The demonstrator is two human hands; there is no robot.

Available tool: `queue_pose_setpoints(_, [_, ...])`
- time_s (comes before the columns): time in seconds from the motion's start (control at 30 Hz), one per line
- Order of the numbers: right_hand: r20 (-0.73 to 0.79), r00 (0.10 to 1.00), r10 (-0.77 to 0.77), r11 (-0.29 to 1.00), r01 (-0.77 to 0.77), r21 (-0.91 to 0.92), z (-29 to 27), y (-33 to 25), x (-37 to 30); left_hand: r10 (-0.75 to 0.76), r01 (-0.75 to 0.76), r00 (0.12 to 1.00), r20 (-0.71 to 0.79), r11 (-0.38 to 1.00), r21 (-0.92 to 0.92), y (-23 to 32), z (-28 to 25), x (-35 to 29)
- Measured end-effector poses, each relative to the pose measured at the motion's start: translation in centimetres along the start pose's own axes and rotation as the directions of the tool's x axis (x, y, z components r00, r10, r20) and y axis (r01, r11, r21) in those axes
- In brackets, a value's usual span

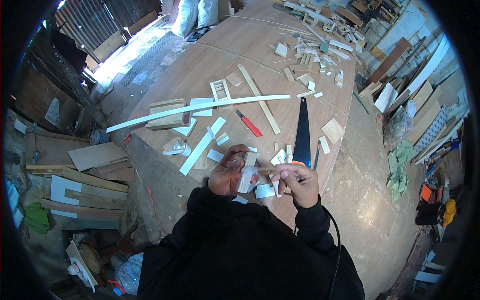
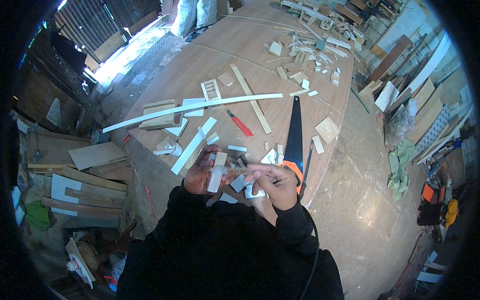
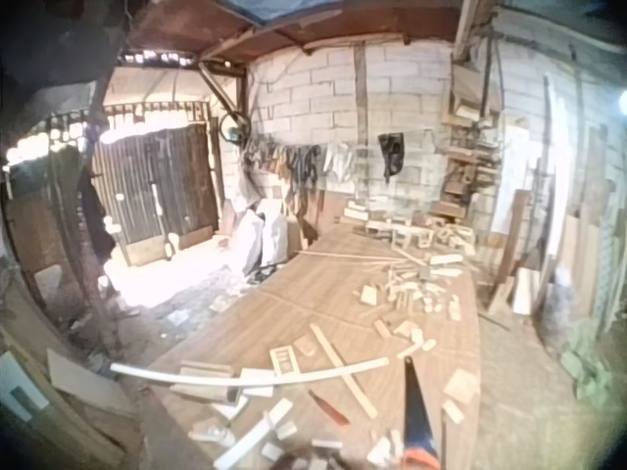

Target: The person sands small wooden pieces with sandpaper, applies glue to the pieces using a stick, and presses them together to assemble a block. The person then sands the assembled wooden piece with sandpaper.

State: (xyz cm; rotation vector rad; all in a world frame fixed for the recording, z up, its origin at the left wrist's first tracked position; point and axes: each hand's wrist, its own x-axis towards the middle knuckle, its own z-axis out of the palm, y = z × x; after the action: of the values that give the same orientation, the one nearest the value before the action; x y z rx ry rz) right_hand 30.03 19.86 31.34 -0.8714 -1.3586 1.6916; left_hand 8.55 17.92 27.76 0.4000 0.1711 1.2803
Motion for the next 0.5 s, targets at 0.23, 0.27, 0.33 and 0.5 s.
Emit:
queue_pose_setpoints(0.23, [0.098, 0.995, 0.013, 0.989, -0.027, 0.146, -1.0, 0.6, 0.2, 0.048, -0.051, 0.998, 0.042, 0.996, 0.07, -0.1, -1.0, 0.1])
queue_pose_setpoints(0.27, [0.097, 0.995, 0.013, 0.989, -0.027, 0.146, -0.9, 0.4, 0.2, 0.047, -0.05, 0.998, 0.041, 0.996, 0.069, 0.0, -1.0, 0.1])
queue_pose_setpoints(0.33, [0.098, 0.995, 0.032, 0.999, -0.031, -0.012, -0.3, -0.1, 0.4, 0.021, -0.024, 0.999, 0.039, 0.996, 0.09, 0.1, -0.8, 0.2])
queue_pose_setpoints(0.5, [-0.192, 0.981, -0.03, 0.993, 0.051, 0.107, -0.2, -0.2, 1.5, 0.031, -0.031, 0.983, 0.181, 1.0, -0.001, -0.2, -1.0, 0.7])
